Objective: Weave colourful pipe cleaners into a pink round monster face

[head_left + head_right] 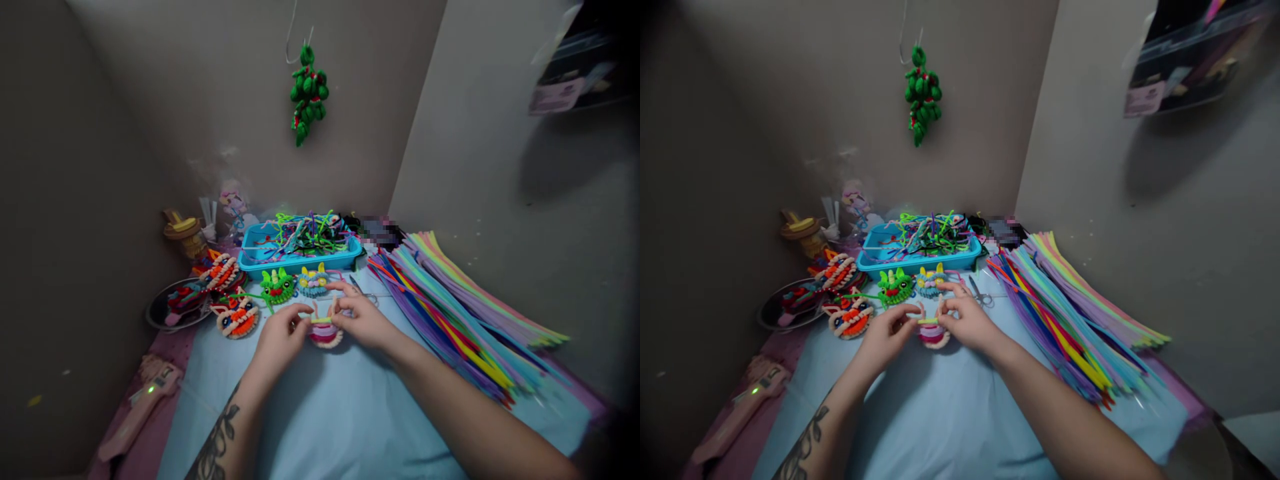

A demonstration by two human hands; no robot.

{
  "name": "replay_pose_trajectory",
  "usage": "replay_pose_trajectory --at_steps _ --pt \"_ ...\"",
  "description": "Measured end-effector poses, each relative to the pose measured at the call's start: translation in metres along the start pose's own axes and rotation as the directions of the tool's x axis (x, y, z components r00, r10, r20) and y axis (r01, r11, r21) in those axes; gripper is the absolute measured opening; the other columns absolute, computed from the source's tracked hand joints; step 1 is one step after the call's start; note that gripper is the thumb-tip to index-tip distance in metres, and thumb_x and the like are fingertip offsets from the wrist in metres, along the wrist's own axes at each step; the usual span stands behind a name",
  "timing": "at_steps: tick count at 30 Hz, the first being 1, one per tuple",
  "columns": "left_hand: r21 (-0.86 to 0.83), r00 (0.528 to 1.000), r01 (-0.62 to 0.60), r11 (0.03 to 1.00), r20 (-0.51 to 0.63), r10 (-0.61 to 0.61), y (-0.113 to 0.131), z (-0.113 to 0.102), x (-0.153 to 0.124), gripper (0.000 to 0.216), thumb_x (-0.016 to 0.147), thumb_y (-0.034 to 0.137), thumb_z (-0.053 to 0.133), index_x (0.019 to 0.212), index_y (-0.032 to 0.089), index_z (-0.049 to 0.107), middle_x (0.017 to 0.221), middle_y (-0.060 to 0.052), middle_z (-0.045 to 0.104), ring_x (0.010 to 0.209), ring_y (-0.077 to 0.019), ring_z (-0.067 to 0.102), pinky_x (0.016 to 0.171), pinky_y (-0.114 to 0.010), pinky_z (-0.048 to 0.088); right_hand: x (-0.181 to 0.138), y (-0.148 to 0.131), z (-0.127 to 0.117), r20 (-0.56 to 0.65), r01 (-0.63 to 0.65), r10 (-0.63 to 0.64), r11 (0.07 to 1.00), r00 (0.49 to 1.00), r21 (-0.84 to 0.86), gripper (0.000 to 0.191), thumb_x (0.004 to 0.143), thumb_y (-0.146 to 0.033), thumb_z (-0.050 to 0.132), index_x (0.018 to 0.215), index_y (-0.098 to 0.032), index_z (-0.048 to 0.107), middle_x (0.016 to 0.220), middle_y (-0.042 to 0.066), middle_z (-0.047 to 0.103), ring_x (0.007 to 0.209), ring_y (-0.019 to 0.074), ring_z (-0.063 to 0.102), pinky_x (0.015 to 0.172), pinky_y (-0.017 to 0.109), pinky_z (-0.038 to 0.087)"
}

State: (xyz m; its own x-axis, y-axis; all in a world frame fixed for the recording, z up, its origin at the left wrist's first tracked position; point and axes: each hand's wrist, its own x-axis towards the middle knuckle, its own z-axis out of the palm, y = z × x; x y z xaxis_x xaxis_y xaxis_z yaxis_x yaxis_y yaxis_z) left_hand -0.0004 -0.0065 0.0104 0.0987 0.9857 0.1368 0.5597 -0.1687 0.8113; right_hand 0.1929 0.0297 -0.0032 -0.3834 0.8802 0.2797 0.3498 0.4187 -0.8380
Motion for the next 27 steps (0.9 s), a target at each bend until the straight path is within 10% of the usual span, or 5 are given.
replay_pose_trajectory --at_steps 15,20,24,27 --pt "-0.400 0.973 0.218 0.890 0.159 -0.167 0.000 0.004 0.000 0.027 0.069 0.039 0.066 0.067 0.012 0.063 0.056 0.001 0.053 0.052 -0.0096 0.043 0.051 -0.021 0.031 0.001 -0.002 0.001 0.070 -0.075 0.058 0.955 0.996 0.287 0.026 0.074 -0.041 0.067 0.063 -0.017 0.067 0.124 0.014 0.054 0.121 0.0317 0.049 0.097 0.047 0.039" --pt "-0.483 0.979 0.187 0.856 0.024 -0.201 -0.003 -0.004 0.002 0.033 0.068 0.045 0.067 0.065 0.013 0.060 0.057 0.002 0.051 0.054 -0.0098 0.042 0.052 -0.020 0.030 0.003 0.013 0.004 -0.099 0.005 0.041 0.907 0.994 0.421 0.035 0.081 -0.048 0.059 0.108 -0.026 0.065 0.139 0.011 0.045 0.132 0.0271 0.038 0.104 0.047 0.034" --pt "-0.699 0.954 0.237 0.675 0.037 -0.297 -0.006 -0.012 0.003 0.032 0.064 0.041 0.074 0.064 0.013 0.060 0.054 0.003 0.051 0.049 -0.0073 0.042 0.049 -0.019 0.030 0.003 0.028 0.014 -0.251 0.019 0.115 0.880 0.961 0.475 0.045 0.085 -0.046 0.052 0.127 -0.028 0.050 0.138 0.011 0.048 0.129 0.0247 0.043 0.105 0.049 0.034" --pt "-0.860 0.940 0.234 0.454 0.081 -0.333 -0.009 -0.013 0.004 0.029 0.063 0.031 0.076 0.082 0.012 0.067 0.073 -0.004 0.066 0.061 -0.0118 0.057 0.058 -0.022 0.041 0.001 0.027 0.022 -0.136 -0.045 0.144 0.833 0.980 0.552 0.044 0.082 -0.048 0.057 0.121 -0.027 0.054 0.129 0.011 0.056 0.123 0.0267 0.049 0.101 0.049 0.039"
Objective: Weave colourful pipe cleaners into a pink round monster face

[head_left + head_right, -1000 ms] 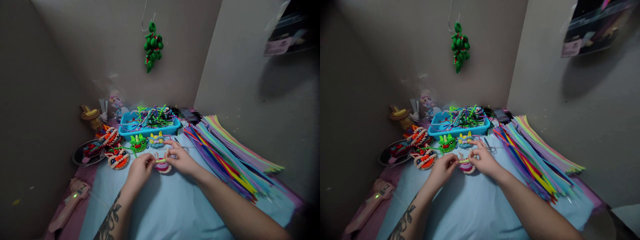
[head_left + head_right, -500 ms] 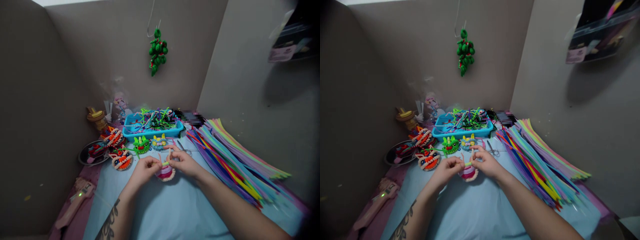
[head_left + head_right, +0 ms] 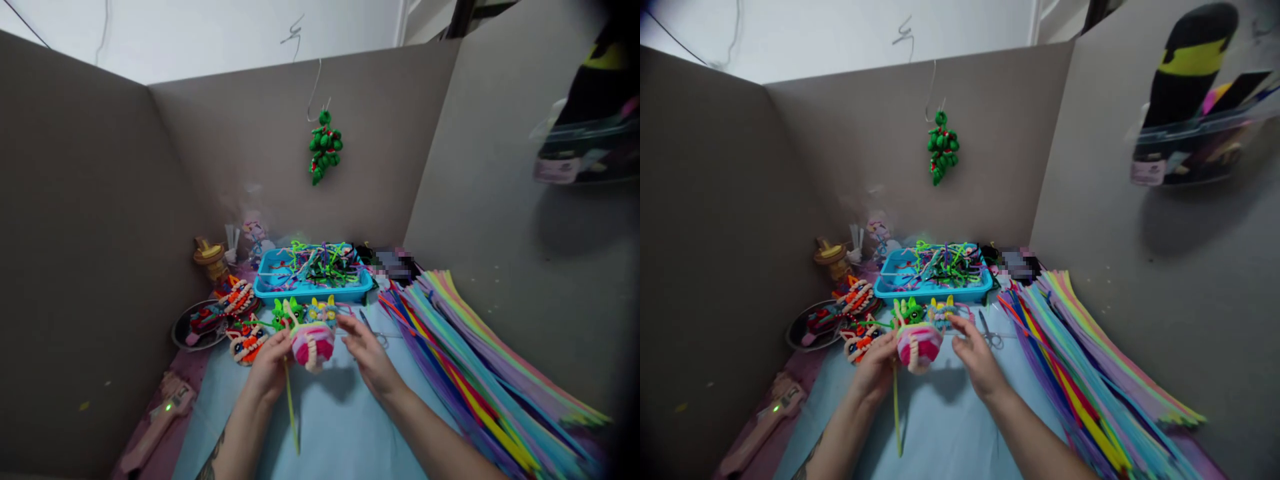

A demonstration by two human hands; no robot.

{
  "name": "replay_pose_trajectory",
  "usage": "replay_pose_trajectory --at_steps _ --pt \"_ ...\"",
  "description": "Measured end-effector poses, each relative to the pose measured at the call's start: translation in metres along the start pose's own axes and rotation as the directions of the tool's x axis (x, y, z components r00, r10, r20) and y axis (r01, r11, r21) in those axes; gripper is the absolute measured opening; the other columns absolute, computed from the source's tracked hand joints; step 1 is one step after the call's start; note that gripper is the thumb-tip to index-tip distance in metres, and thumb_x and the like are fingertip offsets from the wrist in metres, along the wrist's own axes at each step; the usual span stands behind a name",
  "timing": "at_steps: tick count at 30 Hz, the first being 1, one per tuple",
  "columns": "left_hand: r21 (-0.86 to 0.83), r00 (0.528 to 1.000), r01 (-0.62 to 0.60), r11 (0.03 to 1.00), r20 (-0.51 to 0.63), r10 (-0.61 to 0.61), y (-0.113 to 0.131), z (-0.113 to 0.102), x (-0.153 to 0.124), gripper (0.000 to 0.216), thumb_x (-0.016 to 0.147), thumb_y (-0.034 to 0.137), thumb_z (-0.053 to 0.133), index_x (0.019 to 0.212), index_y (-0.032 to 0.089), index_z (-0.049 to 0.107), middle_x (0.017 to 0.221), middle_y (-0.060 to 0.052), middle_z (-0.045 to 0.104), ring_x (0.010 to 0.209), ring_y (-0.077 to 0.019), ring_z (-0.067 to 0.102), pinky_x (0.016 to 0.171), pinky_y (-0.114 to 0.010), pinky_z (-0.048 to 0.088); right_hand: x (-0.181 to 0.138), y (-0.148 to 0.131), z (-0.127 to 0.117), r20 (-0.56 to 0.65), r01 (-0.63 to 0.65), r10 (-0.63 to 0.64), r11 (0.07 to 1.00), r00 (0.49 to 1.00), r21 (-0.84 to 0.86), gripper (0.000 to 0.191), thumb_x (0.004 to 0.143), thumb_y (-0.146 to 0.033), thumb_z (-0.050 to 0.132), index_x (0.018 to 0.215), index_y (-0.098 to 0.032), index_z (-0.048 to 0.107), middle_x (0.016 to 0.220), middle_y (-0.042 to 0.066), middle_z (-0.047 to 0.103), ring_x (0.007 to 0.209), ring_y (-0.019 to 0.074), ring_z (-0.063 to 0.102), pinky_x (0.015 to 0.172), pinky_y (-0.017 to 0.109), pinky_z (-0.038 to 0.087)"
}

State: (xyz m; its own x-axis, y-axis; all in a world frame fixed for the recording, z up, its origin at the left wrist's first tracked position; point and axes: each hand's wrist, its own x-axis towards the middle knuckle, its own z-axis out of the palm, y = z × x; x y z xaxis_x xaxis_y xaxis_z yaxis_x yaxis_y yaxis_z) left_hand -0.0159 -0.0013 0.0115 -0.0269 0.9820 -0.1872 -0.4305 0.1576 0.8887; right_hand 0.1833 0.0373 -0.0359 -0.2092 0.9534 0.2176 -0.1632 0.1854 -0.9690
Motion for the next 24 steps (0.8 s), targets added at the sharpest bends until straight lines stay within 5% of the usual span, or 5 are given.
replay_pose_trajectory --at_steps 4,8,12,17,24 --pt "-0.256 0.997 0.081 0.963 0.028 -0.077 -0.004 0.004 0.003 0.026 0.068 0.025 0.069 0.091 0.013 0.069 0.083 -0.008 0.071 0.071 -0.0182 0.065 0.067 -0.028 0.050 -0.006 -0.012 0.011 0.188 -0.088 0.053 0.979 0.981 0.185 0.050 0.077 -0.055 0.062 0.118 -0.027 0.057 0.121 0.011 0.062 0.113 0.0277 0.056 0.095 0.047 0.044" --pt "-0.376 0.990 0.137 0.917 0.033 -0.134 -0.010 0.015 0.003 0.016 0.072 0.016 0.060 0.086 0.012 0.068 0.079 -0.008 0.072 0.074 -0.0194 0.067 0.074 -0.031 0.054 -0.011 -0.026 0.016 0.239 -0.176 0.104 0.936 0.965 0.303 0.049 0.073 -0.054 0.068 0.114 -0.027 0.060 0.110 0.008 0.067 0.104 0.0256 0.061 0.090 0.043 0.047" --pt "-0.510 0.964 0.233 0.828 0.010 -0.264 -0.012 0.025 0.001 0.018 0.074 0.005 0.050 0.082 0.011 0.065 0.069 -0.007 0.070 0.060 -0.0141 0.066 0.058 -0.022 0.055 -0.011 -0.030 0.018 0.248 -0.242 0.160 0.907 0.955 0.345 0.039 0.069 -0.048 0.073 0.098 -0.024 0.065 0.093 0.006 0.070 0.085 0.0219 0.064 0.075 0.035 0.051" --pt "-0.587 0.899 0.306 0.749 -0.082 -0.431 -0.006 0.030 0.004 0.020 0.085 0.004 0.043 0.076 0.008 0.060 0.056 -0.005 0.063 0.041 -0.0087 0.058 0.043 -0.015 0.050 -0.006 -0.024 0.016 0.012 -0.284 0.301 0.883 0.953 0.373 0.041 0.065 -0.049 0.075 0.094 -0.020 0.065 0.087 0.006 0.068 0.076 0.0191 0.062 0.063 0.028 0.047" --pt "-0.633 0.883 0.063 0.771 -0.324 -0.338 0.019 0.042 0.008 0.023 0.092 0.009 0.041 0.072 0.013 0.054 0.051 0.000 0.055 0.042 -0.0071 0.057 0.046 -0.015 0.052 0.002 -0.021 0.005 -0.262 -0.209 0.293 0.929 0.920 0.304 0.042 0.066 -0.045 0.074 0.098 -0.020 0.062 0.088 0.002 0.062 0.071 0.0138 0.055 0.056 0.022 0.041"
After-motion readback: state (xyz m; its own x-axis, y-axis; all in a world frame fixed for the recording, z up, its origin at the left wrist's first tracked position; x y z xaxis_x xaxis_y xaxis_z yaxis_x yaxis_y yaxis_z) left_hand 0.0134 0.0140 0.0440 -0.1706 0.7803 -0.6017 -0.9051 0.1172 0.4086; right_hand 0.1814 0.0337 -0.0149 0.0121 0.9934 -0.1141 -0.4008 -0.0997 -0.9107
